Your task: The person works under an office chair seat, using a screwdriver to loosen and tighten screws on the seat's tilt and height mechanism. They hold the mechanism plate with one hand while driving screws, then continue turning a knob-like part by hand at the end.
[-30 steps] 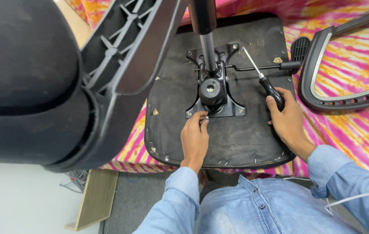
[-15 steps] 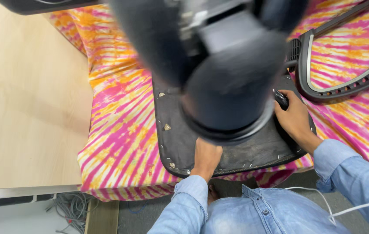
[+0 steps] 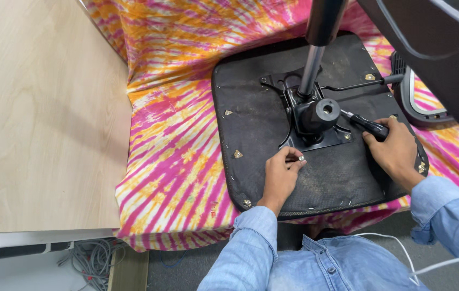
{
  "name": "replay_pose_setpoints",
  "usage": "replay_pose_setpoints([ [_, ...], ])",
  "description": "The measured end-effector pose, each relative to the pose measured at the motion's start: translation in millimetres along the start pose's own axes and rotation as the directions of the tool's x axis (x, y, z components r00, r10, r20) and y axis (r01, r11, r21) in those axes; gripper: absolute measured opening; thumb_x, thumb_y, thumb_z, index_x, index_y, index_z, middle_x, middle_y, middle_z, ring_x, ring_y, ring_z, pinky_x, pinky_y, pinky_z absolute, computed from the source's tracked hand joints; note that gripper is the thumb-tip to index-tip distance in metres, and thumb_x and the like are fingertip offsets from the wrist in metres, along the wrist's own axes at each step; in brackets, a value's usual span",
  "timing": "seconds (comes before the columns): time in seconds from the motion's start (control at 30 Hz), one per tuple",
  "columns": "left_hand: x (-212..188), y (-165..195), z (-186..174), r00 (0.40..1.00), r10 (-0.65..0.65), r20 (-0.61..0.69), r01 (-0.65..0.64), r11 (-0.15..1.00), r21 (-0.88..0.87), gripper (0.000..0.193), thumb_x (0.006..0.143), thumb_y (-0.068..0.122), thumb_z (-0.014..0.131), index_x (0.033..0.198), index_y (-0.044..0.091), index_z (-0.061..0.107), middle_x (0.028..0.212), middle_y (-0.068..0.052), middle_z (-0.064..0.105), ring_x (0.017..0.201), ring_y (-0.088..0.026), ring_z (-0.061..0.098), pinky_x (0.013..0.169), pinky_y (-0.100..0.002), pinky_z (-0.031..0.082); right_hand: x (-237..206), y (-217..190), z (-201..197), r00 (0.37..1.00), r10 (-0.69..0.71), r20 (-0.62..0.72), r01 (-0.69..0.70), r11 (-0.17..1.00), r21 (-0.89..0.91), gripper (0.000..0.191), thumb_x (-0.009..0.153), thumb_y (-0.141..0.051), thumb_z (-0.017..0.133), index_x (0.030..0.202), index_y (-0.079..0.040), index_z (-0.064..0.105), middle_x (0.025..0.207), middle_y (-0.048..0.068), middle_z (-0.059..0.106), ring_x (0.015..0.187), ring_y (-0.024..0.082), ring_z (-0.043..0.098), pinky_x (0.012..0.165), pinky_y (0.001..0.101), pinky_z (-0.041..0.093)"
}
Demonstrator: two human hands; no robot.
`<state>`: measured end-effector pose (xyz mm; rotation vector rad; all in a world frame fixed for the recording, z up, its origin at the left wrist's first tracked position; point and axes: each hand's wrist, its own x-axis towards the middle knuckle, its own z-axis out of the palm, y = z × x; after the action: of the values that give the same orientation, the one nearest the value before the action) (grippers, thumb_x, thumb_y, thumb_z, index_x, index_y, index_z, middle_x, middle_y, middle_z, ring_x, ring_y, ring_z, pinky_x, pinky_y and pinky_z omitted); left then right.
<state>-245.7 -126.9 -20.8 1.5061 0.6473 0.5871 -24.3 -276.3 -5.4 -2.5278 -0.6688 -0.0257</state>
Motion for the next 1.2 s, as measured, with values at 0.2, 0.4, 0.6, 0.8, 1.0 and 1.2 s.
replay_pose_setpoints([
  [0.2,0.4,-3.1,-1.4,0.997,-0.078,0.024,0.079,0.997,-0.017,0.01,0.094,0.002,0.069,0.103,0.0,0.067,0.1,-0.008,0.073,0.099,-0.016,0.074,0.087,-0.028,0.062,-14.1,12.7,18.7,0.986,-0.085,-0.143,0.084,0.996,-0.015,0.036,0.094,-0.032,0.08,0.121,-0.009,0.071,0.117,0.019,0.066,0.112,0.04,0.062,0.094,0.0509,0.049],
  [0.4,12.6,-8.5,0.2,0.995,-0.092,-0.025,0.09,0.994,-0.055,0.015,0.093,0.005,0.072,0.107,-0.001,0.069,0.094,-0.008,0.074,0.086,-0.014,0.07,0.076,-0.026,0.058,-23.2,22.3,22.4,0.977,-0.085,-0.195,0.093,0.995,0.031,0.038,0.095,-0.031,0.082,0.126,-0.011,0.073,0.118,0.018,0.068,0.11,0.038,0.065,0.093,0.0497,0.049],
  [0.6,44.2,4.1,-26.7,0.977,-0.206,-0.062,0.199,0.974,-0.105,0.019,0.091,0.008,0.07,0.108,0.0,0.068,0.089,-0.007,0.074,0.074,-0.011,0.071,0.061,-0.028,0.058,-24.8,22.3,9.7,0.986,-0.015,-0.167,0.055,0.97,0.237,0.042,0.094,-0.029,0.086,0.127,-0.005,0.074,0.108,0.016,0.074,0.098,0.026,0.071,0.088,0.0383,0.053],
  [0.8,81.7,13.5,-58.3,0.996,-0.056,-0.073,0.062,0.995,0.082,0.021,0.089,0.012,0.072,0.107,0.003,0.071,0.09,-0.005,0.076,0.075,-0.012,0.075,0.07,-0.027,0.057,-53.8,-0.8,8.7,0.965,0.254,-0.059,-0.179,0.809,0.56,0.042,0.094,-0.021,0.082,0.129,-0.001,0.07,0.098,0.005,0.071,0.075,0.01,0.064,0.065,0.0238,0.052],
  [1.0,108.0,6.4,-85.9,0.997,-0.045,-0.057,0.057,0.969,0.239,0.017,0.09,0.012,0.07,0.106,0.008,0.075,0.092,-0.003,0.078,0.078,-0.014,0.076,0.076,-0.03,0.058,-92.6,-45.0,1.5,0.909,0.404,-0.104,-0.21,0.658,0.723,0.034,0.102,-0.022,0.078,0.123,0.002,0.069,0.095,0.004,0.07,0.077,0.008,0.065,0.067,0.0224,0.055],
  [1.2,123.2,-1.1,-96.4,1.0,0.017,0.007,-0.018,0.944,0.328,0.018,0.087,0.012,0.074,0.104,0.01,0.079,0.099,-0.005,0.075,0.079,-0.016,0.072,0.078,-0.033,0.056,-116.3,-100.0,-30.5,0.898,0.333,-0.287,-0.008,0.664,0.748,0.027,0.105,-0.016,0.077,0.122,0.0,0.064,0.093,0.004,0.068,0.076,0.008,0.065,0.068,0.0215,0.053],
])
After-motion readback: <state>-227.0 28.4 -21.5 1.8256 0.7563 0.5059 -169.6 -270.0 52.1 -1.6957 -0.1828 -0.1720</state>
